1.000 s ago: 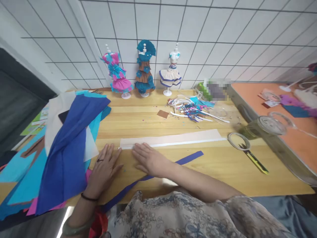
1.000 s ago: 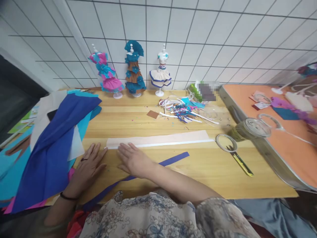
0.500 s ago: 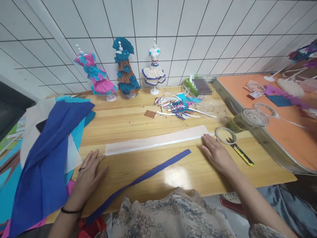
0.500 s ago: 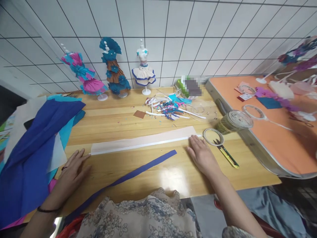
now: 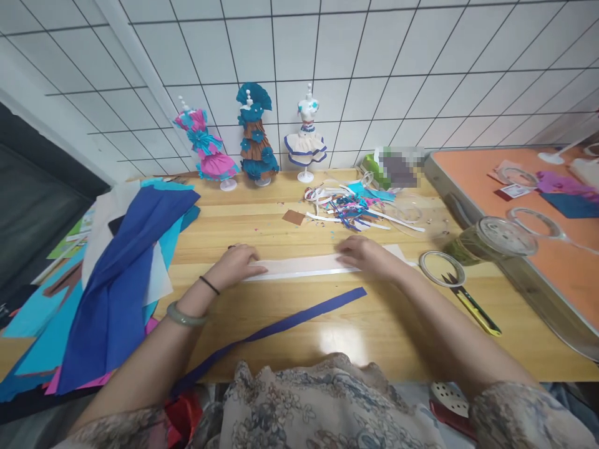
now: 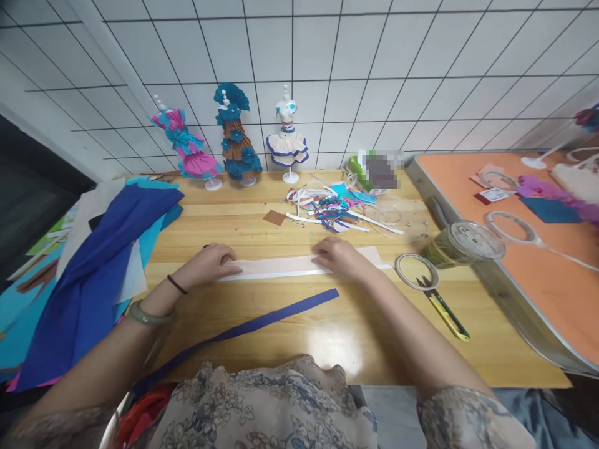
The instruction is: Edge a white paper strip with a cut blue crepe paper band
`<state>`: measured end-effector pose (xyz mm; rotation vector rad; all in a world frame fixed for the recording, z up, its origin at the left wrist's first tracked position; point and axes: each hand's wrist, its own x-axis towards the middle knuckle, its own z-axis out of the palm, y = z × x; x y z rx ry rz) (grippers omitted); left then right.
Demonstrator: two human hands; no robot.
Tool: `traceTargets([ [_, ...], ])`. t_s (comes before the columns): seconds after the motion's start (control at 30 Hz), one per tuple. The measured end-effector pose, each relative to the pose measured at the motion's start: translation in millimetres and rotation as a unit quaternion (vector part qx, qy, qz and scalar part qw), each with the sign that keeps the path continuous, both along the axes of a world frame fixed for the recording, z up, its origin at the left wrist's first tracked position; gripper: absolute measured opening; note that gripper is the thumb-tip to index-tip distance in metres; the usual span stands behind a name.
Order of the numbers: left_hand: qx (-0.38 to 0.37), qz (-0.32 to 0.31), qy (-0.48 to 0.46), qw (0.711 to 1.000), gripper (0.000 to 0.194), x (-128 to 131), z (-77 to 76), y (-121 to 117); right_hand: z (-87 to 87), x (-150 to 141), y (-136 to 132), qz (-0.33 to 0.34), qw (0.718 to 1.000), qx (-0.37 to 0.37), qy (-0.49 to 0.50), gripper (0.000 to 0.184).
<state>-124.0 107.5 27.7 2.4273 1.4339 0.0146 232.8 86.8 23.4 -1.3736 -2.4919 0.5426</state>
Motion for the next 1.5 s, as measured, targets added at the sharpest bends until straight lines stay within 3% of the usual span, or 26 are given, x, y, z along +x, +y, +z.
traceTargets([
  [0.13,-0.028,-0.040,0.020,0.999,0.032,26.6,6.7,12.1,7.3,-20.5,16.1,0.060,0.995,-0.073,-0.017,0.028],
  [0.27,-0.040,-0.092,-0.014,0.995,0.020,46.9,7.7,13.3,7.8,-52.6,18.7,0.099,0.992,-0.081,-0.010,0.024],
  [0.47,-0.006,-0.131,-0.080,0.988,0.006,52.3,2.5,-0.3,8.0,-82.9,14.2,0.117,0.989,-0.089,0.017,0.016],
  [0.57,0.002,-0.125,-0.083,0.989,0.007,48.9,1.7,-8.1,11.6,-85.5,13.1,0.102,0.987,-0.124,0.015,0.016],
  [0.67,-0.014,-0.106,-0.102,0.989,0.021,45.6,0.4,-11.3,15.8,-80.4,15.1,0.087,0.985,-0.149,0.017,0.016],
  [0.87,-0.061,-0.074,-0.141,0.985,0.036,40.1,-3.7,-2.7,13.9,-54.3,21.3,0.045,0.982,-0.171,0.059,0.016],
  [1.13,-0.063,-0.034,-0.166,0.984,0.033,27.1,-11.8,11.4,-2.0,-28.7,19.5,-0.015,0.995,-0.091,0.042,0.008],
  [1.23,-0.049,-0.029,-0.163,0.985,0.029,16.4,-16.9,14.6,-4.4,-27.5,12.8,-0.012,0.999,-0.034,0.035,0.015],
  [1.37,0.067,-0.032,-0.159,0.985,0.024,3.1,-17.5,6.9,-9.7,-38.7,-11.2,0.010,0.994,0.111,-0.003,0.027],
  [1.5,0.162,-0.115,-0.116,0.973,0.038,5.2,-14.9,-21.3,-17.8,-62.1,-44.9,0.057,0.990,0.131,-0.006,0.036],
])
